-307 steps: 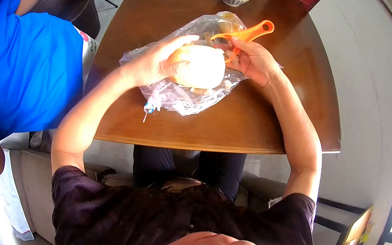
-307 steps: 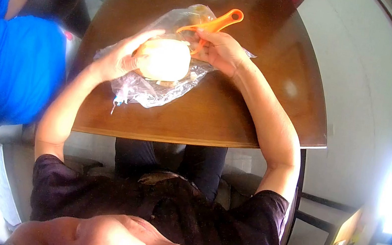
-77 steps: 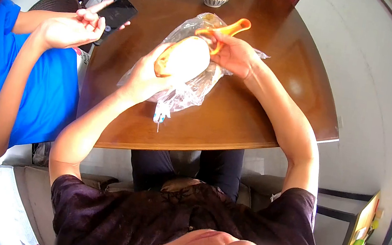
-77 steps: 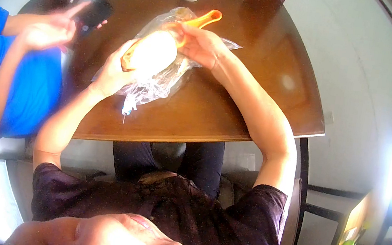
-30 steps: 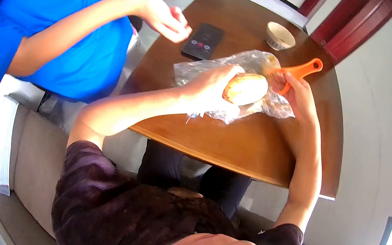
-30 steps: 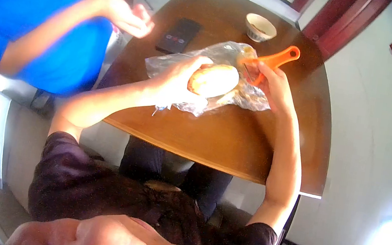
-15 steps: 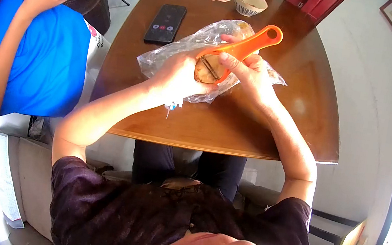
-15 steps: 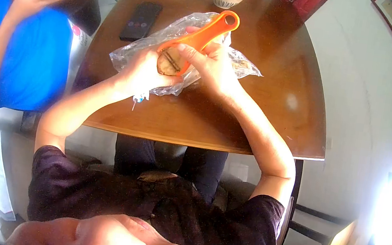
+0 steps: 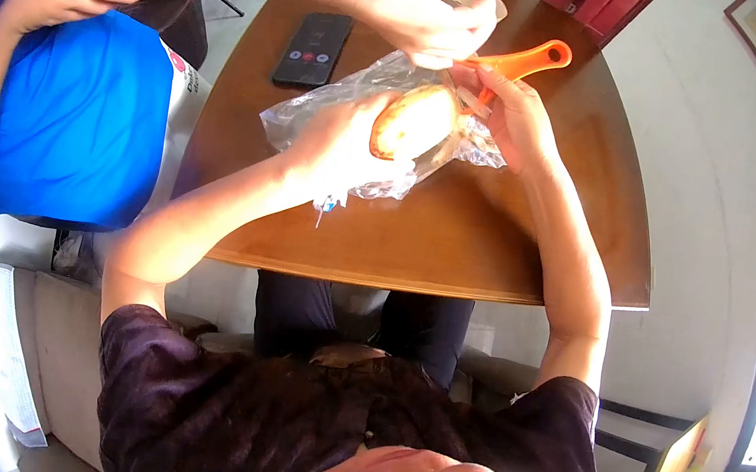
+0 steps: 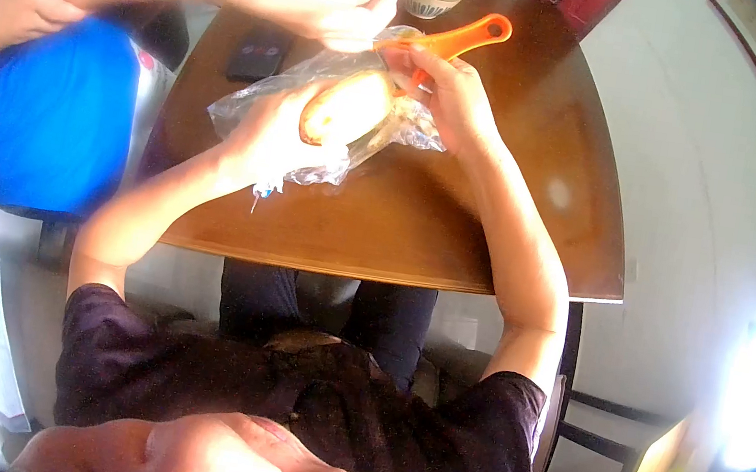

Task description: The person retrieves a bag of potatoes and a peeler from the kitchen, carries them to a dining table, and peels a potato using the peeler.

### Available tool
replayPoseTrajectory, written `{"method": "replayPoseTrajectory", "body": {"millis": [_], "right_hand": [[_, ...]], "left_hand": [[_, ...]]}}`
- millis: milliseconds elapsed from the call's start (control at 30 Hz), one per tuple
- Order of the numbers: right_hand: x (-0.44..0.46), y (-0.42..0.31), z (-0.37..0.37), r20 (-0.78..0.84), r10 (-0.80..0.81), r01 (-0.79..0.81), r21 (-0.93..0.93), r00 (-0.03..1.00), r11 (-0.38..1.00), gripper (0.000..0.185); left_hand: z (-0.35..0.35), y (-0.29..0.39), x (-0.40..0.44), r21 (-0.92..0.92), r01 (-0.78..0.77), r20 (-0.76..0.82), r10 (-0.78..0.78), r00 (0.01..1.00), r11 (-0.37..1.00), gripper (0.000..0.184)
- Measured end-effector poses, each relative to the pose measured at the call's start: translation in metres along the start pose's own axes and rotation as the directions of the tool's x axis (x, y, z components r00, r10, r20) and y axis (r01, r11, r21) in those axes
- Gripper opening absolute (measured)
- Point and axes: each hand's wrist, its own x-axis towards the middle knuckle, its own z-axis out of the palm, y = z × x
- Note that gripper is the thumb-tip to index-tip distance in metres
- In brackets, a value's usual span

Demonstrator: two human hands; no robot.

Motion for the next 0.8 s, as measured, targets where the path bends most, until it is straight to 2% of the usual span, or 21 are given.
{"method": "replayPoseTrajectory", "body": {"millis": [33,100,133,167,200,267,300,367,400,467,500,533,600,667,733,800], "right_hand": [[-0.004,0.001,0.008,-0.022,-0.047,0.047,-0.021,0.999,0.999,0.032],[-0.014,0.003,0.015,0.035,-0.006,0.014,-0.236,0.999,0.972,0.034],[-0.02,0.003,0.026,0.074,0.023,0.001,-0.312,0.997,0.95,0.036],[-0.031,-0.001,0.035,0.133,-0.019,0.072,-0.406,0.991,0.911,0.036],[-0.037,-0.004,0.045,0.122,-0.003,0.049,-0.378,0.993,0.925,0.038],[-0.042,-0.005,0.053,0.139,-0.026,0.07,-0.321,0.99,0.944,0.039],[-0.039,-0.003,0.051,0.139,-0.026,0.07,-0.323,0.99,0.944,0.039],[-0.027,0.0,0.042,0.07,0.015,0.01,-0.338,0.997,0.941,0.04],[-0.022,-0.004,0.04,-0.038,0.061,-0.07,-0.331,0.997,0.941,0.038],[-0.004,-0.001,0.013,-0.022,0.117,-0.119,-0.154,0.993,0.981,0.033],[0.008,0.005,-0.006,-0.015,0.185,-0.185,-0.028,0.983,0.982,0.028],[0.01,0.012,-0.014,-0.017,0.18,-0.18,-0.027,0.984,0.983,0.028],[0.013,0.017,-0.017,-0.029,0.278,-0.276,0.057,0.96,0.959,0.03],[0.011,0.01,-0.012,-0.039,0.277,-0.275,0.04,0.96,0.961,0.029],[0.007,0.003,-0.004,-0.024,0.096,-0.095,0.01,0.995,0.995,0.033],[-0.005,-0.005,0.006,-0.015,0.043,-0.043,-0.002,0.999,0.999,0.035]], "left_hand": [[-0.001,0.002,0.001,0.016,0.013,0.005,-0.013,1.0,1.0,0.071],[-0.006,0.01,0.005,0.033,0.019,0.013,-0.019,1.0,0.999,0.066],[-0.011,0.016,0.006,0.087,0.081,0.077,-0.088,0.993,0.993,0.066],[-0.013,0.02,0.006,0.145,0.141,0.138,-0.161,0.977,0.979,0.067],[-0.013,0.019,0.005,0.146,0.141,0.141,-0.162,0.977,0.979,0.067],[-0.012,0.016,0.002,0.239,0.084,0.088,-0.108,0.99,0.967,0.051],[-0.01,0.015,0.002,0.238,0.084,0.087,-0.107,0.99,0.968,0.051],[-0.007,0.012,0.001,0.233,0.059,0.043,-0.071,0.997,0.971,0.056],[-0.006,0.012,0.001,0.231,0.054,0.049,-0.067,0.997,0.972,0.056],[-0.004,0.011,0.001,0.134,-0.068,-0.055,0.076,0.996,0.989,0.064],[-0.003,0.012,0.001,0.135,-0.074,-0.054,0.082,0.995,0.988,0.064],[-0.003,0.012,-0.001,0.141,-0.063,-0.017,0.066,0.998,0.988,0.068],[-0.004,0.01,0.0,0.148,-0.055,0.02,0.053,0.998,0.987,0.073],[-0.003,0.006,0.0,0.117,-0.075,0.013,0.074,0.997,0.99,0.075],[-0.002,0.006,-0.001,0.125,-0.073,0.011,0.072,0.997,0.989,0.074],[-0.002,0.006,-0.001,0.134,-0.073,0.013,0.072,0.997,0.988,0.072]]}}
